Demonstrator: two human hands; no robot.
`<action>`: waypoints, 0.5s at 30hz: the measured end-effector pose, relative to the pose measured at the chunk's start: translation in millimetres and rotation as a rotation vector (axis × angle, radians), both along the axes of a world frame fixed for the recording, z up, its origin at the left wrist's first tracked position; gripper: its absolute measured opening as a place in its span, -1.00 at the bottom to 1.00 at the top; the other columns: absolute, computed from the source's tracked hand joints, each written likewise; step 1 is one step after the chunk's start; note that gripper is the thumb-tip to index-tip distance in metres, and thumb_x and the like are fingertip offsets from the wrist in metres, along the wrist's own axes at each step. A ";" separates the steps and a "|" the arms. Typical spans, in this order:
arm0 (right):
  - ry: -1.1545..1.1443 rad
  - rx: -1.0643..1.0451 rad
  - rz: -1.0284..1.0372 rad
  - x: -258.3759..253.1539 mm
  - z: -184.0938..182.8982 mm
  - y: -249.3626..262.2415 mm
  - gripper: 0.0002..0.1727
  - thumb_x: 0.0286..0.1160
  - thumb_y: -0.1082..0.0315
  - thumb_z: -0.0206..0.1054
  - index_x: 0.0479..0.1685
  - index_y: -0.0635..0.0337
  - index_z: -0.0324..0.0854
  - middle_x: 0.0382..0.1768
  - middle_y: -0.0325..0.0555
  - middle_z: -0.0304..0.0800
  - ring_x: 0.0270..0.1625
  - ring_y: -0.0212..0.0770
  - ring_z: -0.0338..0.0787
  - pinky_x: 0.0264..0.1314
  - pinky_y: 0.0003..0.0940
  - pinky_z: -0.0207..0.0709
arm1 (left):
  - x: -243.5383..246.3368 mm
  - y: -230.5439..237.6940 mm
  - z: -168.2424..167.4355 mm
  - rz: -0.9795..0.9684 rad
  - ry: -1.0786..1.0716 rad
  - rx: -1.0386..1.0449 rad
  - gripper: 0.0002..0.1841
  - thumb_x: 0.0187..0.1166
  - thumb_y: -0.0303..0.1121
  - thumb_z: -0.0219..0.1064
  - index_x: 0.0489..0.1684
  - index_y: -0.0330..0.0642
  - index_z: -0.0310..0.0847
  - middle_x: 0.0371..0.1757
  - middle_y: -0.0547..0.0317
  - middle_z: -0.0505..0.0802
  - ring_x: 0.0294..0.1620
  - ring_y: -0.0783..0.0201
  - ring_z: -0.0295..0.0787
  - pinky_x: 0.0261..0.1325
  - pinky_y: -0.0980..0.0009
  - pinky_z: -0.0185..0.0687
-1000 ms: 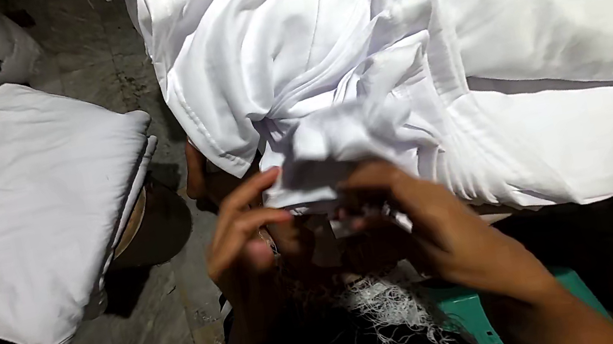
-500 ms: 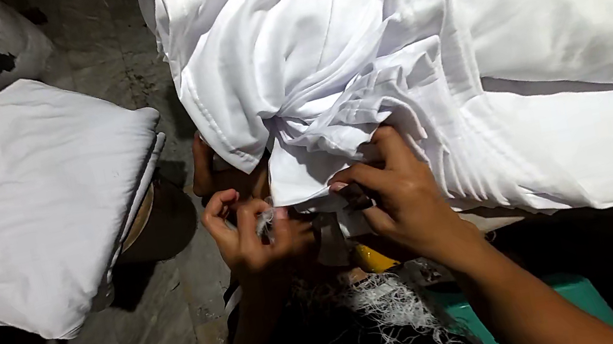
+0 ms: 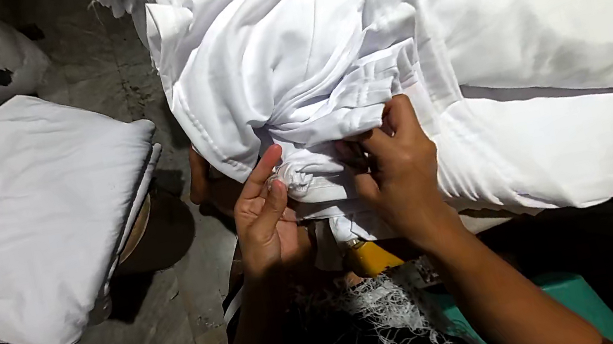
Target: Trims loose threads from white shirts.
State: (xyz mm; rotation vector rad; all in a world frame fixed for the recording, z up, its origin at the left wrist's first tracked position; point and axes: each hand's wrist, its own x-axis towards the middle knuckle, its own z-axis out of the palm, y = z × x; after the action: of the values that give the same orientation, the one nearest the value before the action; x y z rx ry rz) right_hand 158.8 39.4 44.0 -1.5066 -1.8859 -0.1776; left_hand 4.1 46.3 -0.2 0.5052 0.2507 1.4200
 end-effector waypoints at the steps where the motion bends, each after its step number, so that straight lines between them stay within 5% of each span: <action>1: 0.010 -0.016 0.046 -1.1 1.1 -4.4 -0.83 0.26 0.48 0.31 -0.24 0.41 0.71 -0.17 0.29 0.61 -0.42 0.07 0.64 -0.58 -0.13 0.36 | -0.2 -0.7 -0.9 0.053 0.044 0.023 -0.68 0.59 -0.45 0.37 0.28 -0.04 0.78 0.10 0.28 0.92 0.11 0.41 0.86 0.24 0.42 0.75; 4: 0.072 -0.107 0.205 -8.1 3.0 -19.6 -0.63 0.53 0.15 0.31 -0.05 0.34 0.70 -0.40 0.00 0.71 -0.49 -0.19 0.64 -0.51 -0.32 0.43 | 4.1 -2.2 0.3 0.272 0.240 0.034 -0.83 0.49 -0.48 0.45 -0.11 0.03 0.90 -0.16 0.45 0.94 -0.13 0.56 0.85 0.04 0.55 0.77; 6: 0.115 -0.163 0.280 -14.3 3.5 -28.0 -0.53 0.61 0.14 0.24 0.25 0.38 0.67 -0.28 0.00 0.81 -0.34 -0.23 0.73 -0.27 -0.36 0.58 | 1.7 -3.4 0.4 0.327 0.325 0.082 -0.93 0.55 -0.30 0.45 -0.30 0.14 0.84 -0.27 0.54 0.89 -0.20 0.65 0.80 -0.05 0.63 0.73; 8: 0.103 -0.145 0.275 -19.2 3.0 -31.3 -0.68 0.64 0.25 0.16 0.06 0.35 0.60 -0.33 -0.02 0.79 -0.27 -0.25 0.76 -0.16 -0.44 0.60 | -4.6 -6.5 0.5 0.319 0.394 0.187 -0.89 0.62 -0.12 0.37 -0.28 0.22 0.77 -0.13 0.57 0.88 -0.01 0.64 0.79 0.09 0.61 0.71; 10: 0.077 -0.136 0.253 -22.0 3.4 -31.0 -0.75 0.63 0.28 0.14 -0.11 0.33 0.58 -0.44 -0.07 0.71 -0.36 -0.29 0.72 -0.25 -0.50 0.56 | -10.4 -10.2 -0.5 0.323 0.474 0.275 -0.87 0.62 -0.03 0.34 -0.23 0.28 0.76 0.00 0.61 0.87 0.11 0.63 0.78 0.15 0.60 0.70; 15: 0.095 -0.181 0.245 -30.8 2.7 -28.6 -0.75 0.63 0.28 0.13 -0.16 0.35 0.52 -0.61 -0.18 0.55 -0.56 -0.40 0.56 -0.47 -0.59 0.42 | -12.1 -15.6 0.8 0.348 0.539 0.365 -0.91 0.56 -0.17 0.42 -0.17 0.17 0.84 0.13 0.60 0.85 0.08 0.67 0.78 0.07 0.67 0.72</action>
State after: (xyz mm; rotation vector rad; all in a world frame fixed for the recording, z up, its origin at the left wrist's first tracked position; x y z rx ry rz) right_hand 128.0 10.8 46.8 -1.3571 -2.0326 0.1777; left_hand -7.9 30.8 0.7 1.1934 0.5345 1.6554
